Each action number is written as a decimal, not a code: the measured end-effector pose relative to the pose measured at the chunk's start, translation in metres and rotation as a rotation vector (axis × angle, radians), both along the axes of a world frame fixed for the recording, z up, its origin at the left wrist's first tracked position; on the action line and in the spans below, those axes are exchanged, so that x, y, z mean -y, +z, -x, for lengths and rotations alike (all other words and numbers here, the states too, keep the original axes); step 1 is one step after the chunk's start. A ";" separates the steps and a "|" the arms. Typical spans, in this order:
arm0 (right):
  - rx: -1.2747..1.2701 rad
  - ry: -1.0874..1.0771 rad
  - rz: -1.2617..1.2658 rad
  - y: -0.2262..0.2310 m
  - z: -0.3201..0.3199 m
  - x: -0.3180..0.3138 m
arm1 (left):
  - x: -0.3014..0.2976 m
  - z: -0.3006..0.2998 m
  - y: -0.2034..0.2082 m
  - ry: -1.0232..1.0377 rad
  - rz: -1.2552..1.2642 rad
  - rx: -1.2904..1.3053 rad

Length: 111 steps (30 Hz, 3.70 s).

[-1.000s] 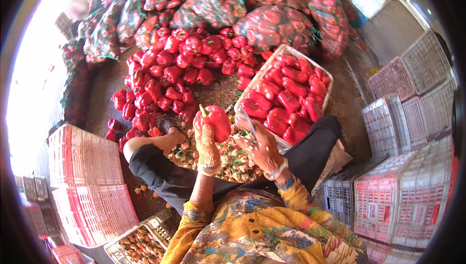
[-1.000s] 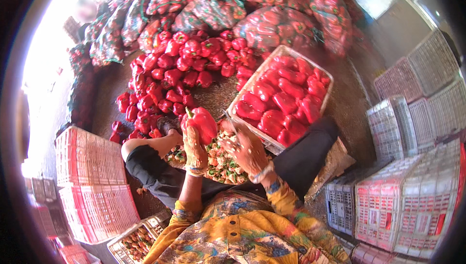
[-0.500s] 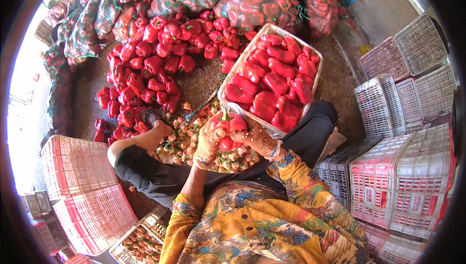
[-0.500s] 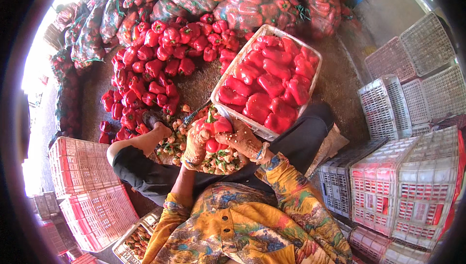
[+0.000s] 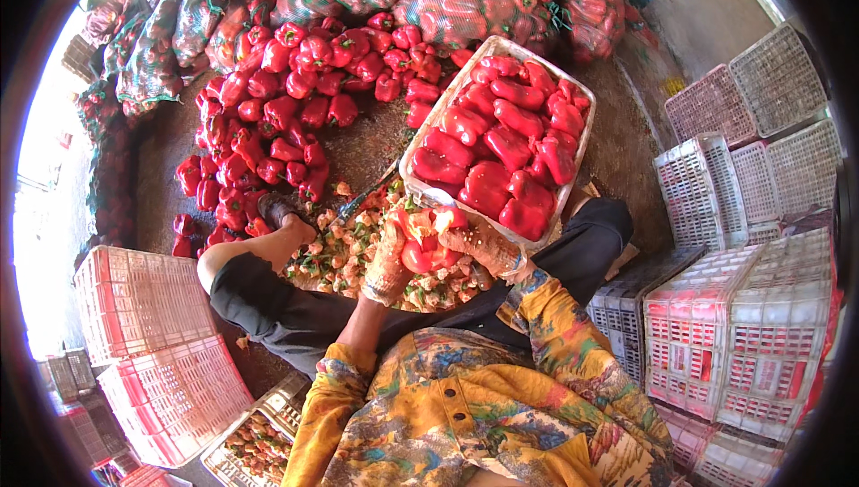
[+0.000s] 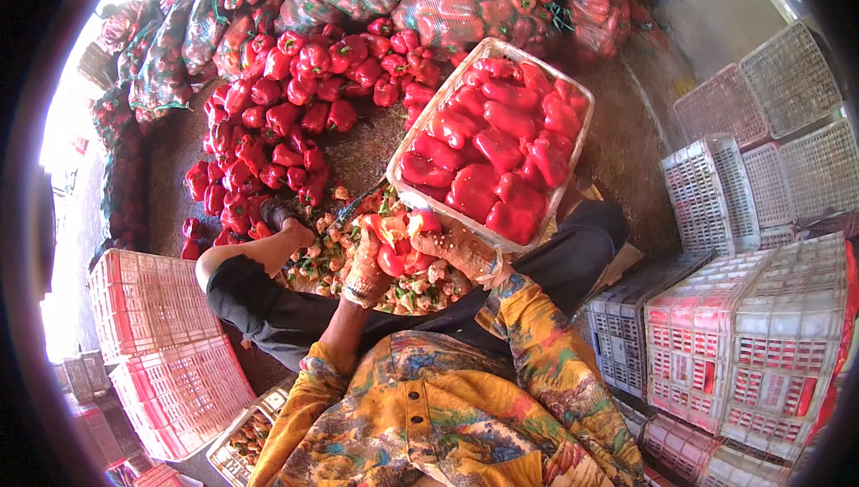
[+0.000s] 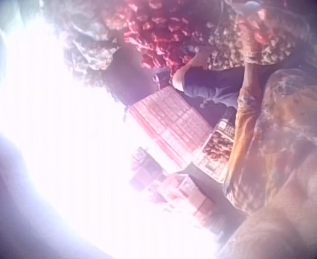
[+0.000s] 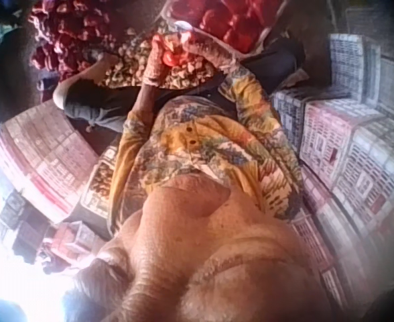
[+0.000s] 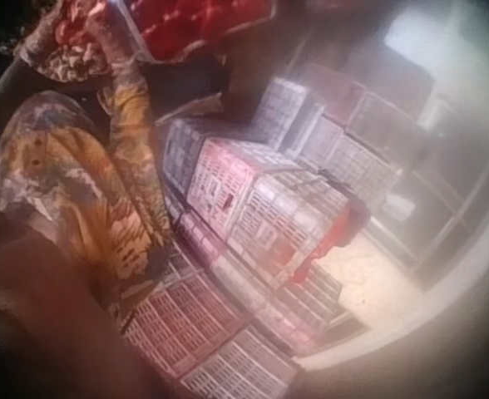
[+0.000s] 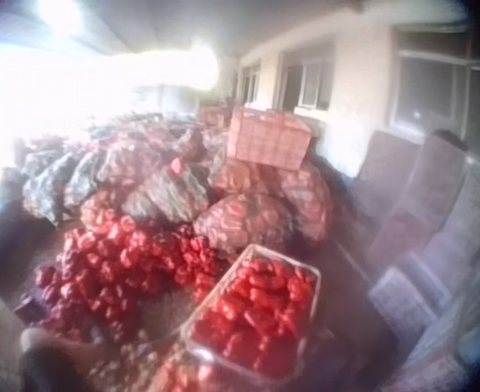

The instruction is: The person cores red bell peppers using a knife by hand, removing the stems and placing the peppers into a white plastic tray.

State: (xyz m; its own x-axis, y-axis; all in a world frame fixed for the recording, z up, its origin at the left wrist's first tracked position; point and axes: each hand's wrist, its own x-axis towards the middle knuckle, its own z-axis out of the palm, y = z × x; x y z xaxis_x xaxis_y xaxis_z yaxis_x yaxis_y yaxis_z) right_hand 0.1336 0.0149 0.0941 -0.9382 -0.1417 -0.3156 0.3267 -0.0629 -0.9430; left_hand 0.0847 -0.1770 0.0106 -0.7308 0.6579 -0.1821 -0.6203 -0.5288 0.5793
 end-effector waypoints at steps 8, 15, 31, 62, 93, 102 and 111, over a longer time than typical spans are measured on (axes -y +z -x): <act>-0.410 -0.054 -0.433 -0.017 0.016 0.001 | 0.018 0.011 0.028 0.258 0.108 -0.237; -0.453 -0.033 -0.560 0.031 0.015 0.023 | 0.035 0.020 0.049 0.353 0.904 -1.059; -0.064 -0.473 0.315 -0.033 0.000 0.056 | -0.007 -0.011 0.073 0.188 0.569 -0.469; -0.247 -0.143 -0.414 -0.011 -0.009 -0.031 | -0.017 0.072 0.032 0.390 -0.112 0.157; 0.321 -0.945 0.263 -0.054 0.017 -0.092 | -0.415 0.329 -0.067 -0.073 1.525 -2.061; 0.304 -1.063 0.211 -0.029 0.036 -0.101 | -0.377 0.325 -0.003 -0.355 1.038 -1.447; -0.184 -0.623 -0.323 -0.048 0.122 -0.065 | -0.087 0.284 -0.004 0.346 1.020 -0.391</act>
